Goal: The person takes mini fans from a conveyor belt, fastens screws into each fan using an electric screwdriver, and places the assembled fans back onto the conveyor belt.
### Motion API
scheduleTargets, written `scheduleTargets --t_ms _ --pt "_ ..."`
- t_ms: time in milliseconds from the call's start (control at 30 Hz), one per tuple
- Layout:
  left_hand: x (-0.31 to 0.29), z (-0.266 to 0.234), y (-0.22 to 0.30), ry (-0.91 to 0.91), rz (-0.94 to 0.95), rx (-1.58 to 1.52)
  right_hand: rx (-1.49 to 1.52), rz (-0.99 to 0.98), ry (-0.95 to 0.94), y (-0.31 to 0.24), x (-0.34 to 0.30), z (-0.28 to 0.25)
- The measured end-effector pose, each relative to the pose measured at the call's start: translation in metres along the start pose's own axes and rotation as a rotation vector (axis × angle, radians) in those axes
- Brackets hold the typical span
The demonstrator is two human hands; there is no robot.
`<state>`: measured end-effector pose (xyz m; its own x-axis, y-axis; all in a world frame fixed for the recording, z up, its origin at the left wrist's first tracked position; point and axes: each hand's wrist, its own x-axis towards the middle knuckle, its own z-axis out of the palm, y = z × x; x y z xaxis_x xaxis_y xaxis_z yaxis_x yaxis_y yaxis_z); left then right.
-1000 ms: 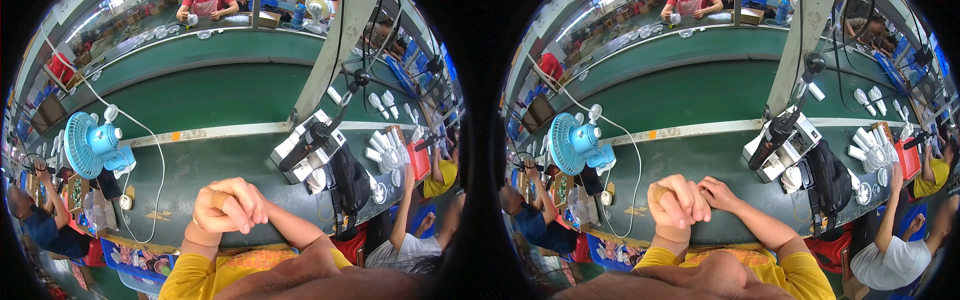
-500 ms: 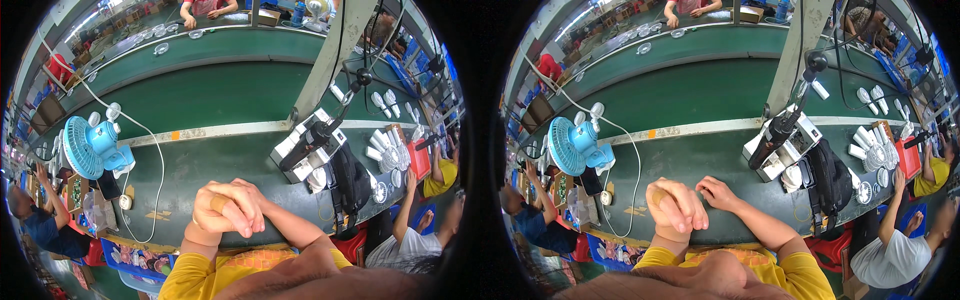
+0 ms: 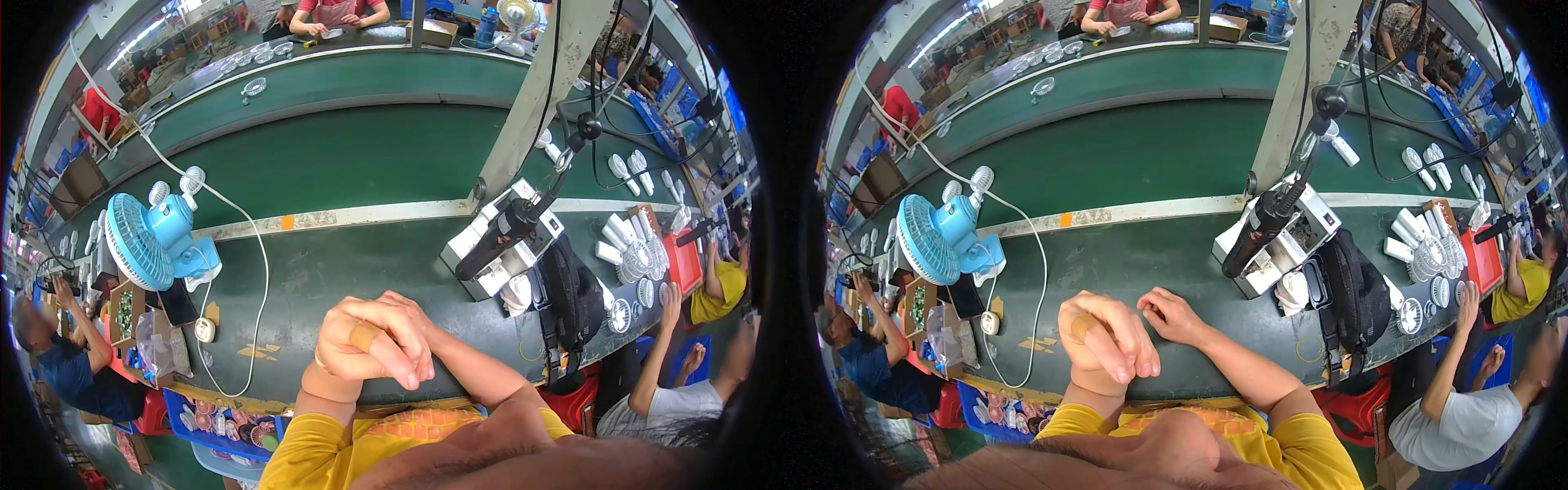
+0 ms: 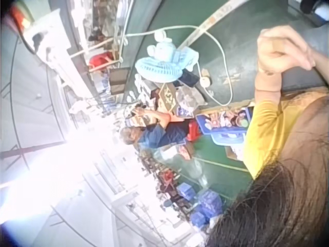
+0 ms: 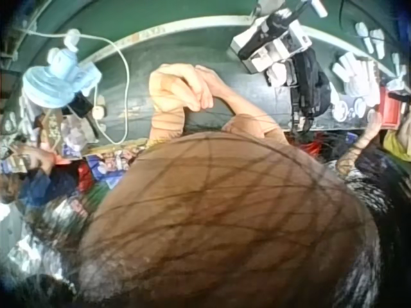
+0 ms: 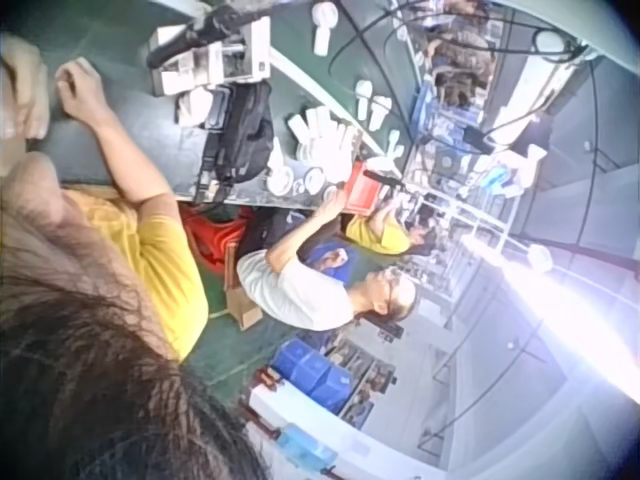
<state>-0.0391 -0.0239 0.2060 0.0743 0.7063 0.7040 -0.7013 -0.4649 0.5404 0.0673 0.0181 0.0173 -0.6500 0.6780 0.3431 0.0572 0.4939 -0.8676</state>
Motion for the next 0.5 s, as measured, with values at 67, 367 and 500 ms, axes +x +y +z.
scheduleTargets --t_ms 67,367,500 --pt "0.0011 0.0013 0.0014 0.013 -0.003 -0.009 0.006 0.001 0.006 -0.0051 0.0011 -0.0013" --pt "0.0009 0.0032 0.0035 0.034 -0.010 -0.009 -0.004 -0.031 0.016 -0.0053 0.0011 -0.0021" --pt "0.0003 0.0034 0.0045 0.044 -0.007 -0.019 -0.024 -0.011 0.024 -0.0094 0.0018 -0.0038"
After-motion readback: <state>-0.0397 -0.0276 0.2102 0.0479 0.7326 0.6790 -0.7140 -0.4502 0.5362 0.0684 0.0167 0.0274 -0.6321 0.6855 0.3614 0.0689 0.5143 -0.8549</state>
